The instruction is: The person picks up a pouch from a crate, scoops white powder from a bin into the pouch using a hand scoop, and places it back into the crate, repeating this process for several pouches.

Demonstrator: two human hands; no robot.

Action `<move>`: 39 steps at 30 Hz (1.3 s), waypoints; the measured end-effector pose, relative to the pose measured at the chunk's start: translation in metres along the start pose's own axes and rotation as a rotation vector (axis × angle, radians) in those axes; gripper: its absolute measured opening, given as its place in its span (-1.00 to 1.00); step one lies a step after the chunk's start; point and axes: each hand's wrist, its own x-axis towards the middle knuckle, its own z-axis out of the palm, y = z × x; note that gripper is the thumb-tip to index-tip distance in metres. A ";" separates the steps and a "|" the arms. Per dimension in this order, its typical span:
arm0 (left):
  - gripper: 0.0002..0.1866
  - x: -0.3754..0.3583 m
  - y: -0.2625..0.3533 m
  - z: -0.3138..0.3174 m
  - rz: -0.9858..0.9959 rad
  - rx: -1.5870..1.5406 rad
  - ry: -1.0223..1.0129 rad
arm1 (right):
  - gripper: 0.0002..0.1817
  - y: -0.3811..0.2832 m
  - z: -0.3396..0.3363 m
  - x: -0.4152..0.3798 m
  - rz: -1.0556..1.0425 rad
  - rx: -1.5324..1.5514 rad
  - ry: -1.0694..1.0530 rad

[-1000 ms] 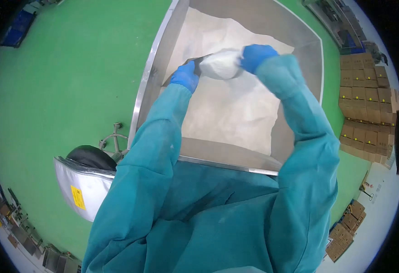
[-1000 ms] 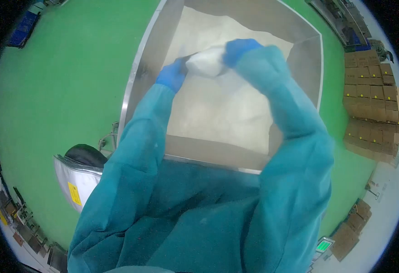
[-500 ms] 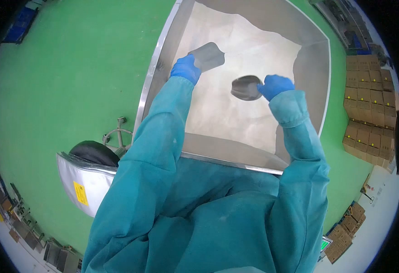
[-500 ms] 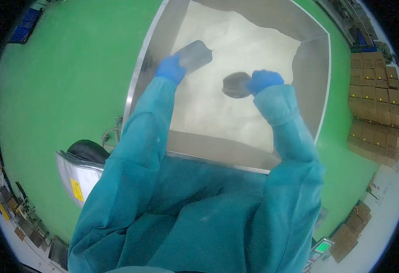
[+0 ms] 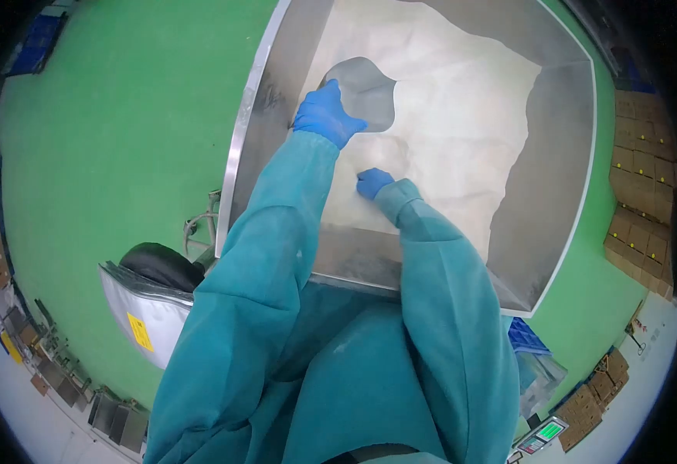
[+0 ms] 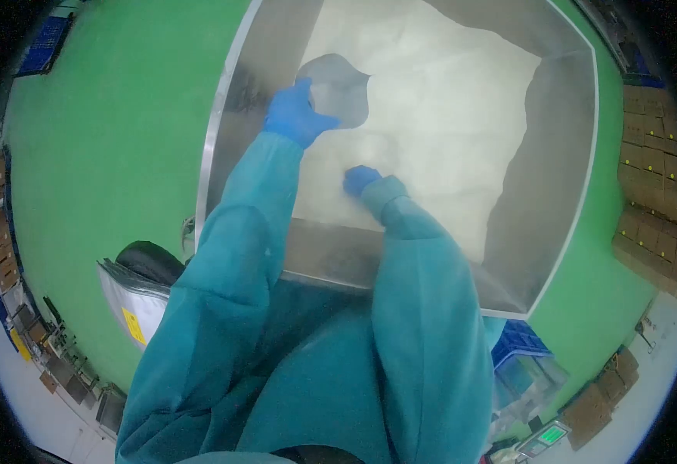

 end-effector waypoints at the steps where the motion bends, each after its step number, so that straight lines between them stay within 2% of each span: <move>1: -0.04 0.003 -0.003 0.004 0.004 -0.015 0.014 | -0.65 0.003 -0.008 -0.009 0.014 0.020 -0.013; 5: -0.10 0.007 -0.010 0.012 0.088 -0.045 0.096 | -0.64 0.019 -0.070 -0.068 0.055 0.026 0.045; 9: -0.23 0.002 -0.007 0.000 0.070 -0.069 0.088 | -0.66 -0.015 -0.225 -0.152 0.033 -0.209 0.065; 11: -0.31 0.009 -0.014 0.005 0.082 -0.151 0.060 | -0.65 -0.033 -0.288 -0.182 -0.033 -0.369 0.172; 13: -0.38 0.015 -0.019 0.019 0.099 -0.109 0.139 | -0.58 -0.060 -0.336 -0.192 0.108 -0.394 0.209; 15: -0.44 0.014 -0.017 0.015 0.092 -0.100 0.168 | -0.61 -0.100 -0.364 -0.188 0.205 -0.541 0.262; 17: -0.48 0.008 -0.010 0.011 0.065 -0.123 0.145 | -0.59 -0.123 -0.371 -0.169 0.168 -0.619 0.336; 20: -0.53 0.020 -0.018 0.022 0.126 -0.175 0.241 | -0.64 -0.139 -0.345 -0.128 -0.123 -0.594 0.462; 22: -0.54 0.014 -0.017 0.015 0.067 -0.157 0.241 | -0.69 -0.174 -0.322 -0.122 -0.176 -0.628 0.403; 24: -0.53 0.010 -0.014 0.011 0.060 -0.149 0.234 | -0.71 -0.183 -0.307 -0.106 -0.155 -0.859 0.252; 26: -0.52 0.009 -0.017 0.011 0.084 -0.159 0.225 | -0.74 -0.164 -0.306 -0.121 -0.105 -0.678 0.399; 28: -0.52 0.009 -0.015 0.008 0.059 -0.154 0.234 | -0.72 -0.172 -0.333 -0.170 0.114 -0.632 0.327; 30: -0.52 0.010 -0.019 0.014 0.042 -0.146 0.233 | -0.68 -0.142 -0.339 -0.204 0.226 -0.736 0.475; 33: -0.50 0.012 -0.017 0.017 0.058 -0.163 0.230 | -0.65 -0.011 -0.289 -0.124 0.265 -0.665 0.339; 34: -0.49 0.013 -0.019 0.020 0.069 -0.188 0.233 | -0.62 0.029 -0.252 -0.085 0.195 -0.704 0.239; 35: -0.49 0.012 -0.020 0.023 0.072 -0.216 0.231 | -0.57 0.064 -0.206 -0.053 0.131 -0.616 0.236; 36: -0.48 0.010 -0.018 0.022 0.074 -0.198 0.223 | -0.51 0.082 -0.161 -0.018 0.100 -0.535 0.098; 37: -0.48 0.008 -0.016 0.018 0.073 -0.179 0.213 | -0.46 0.044 -0.137 -0.020 0.074 -0.443 0.033; 38: -0.47 0.007 -0.015 0.016 0.065 -0.159 0.198 | -0.43 0.035 -0.096 0.001 0.016 -0.320 0.013; 39: -0.47 0.009 -0.016 0.014 0.079 -0.155 0.218 | -0.47 0.031 -0.043 0.026 -0.124 -0.211 0.086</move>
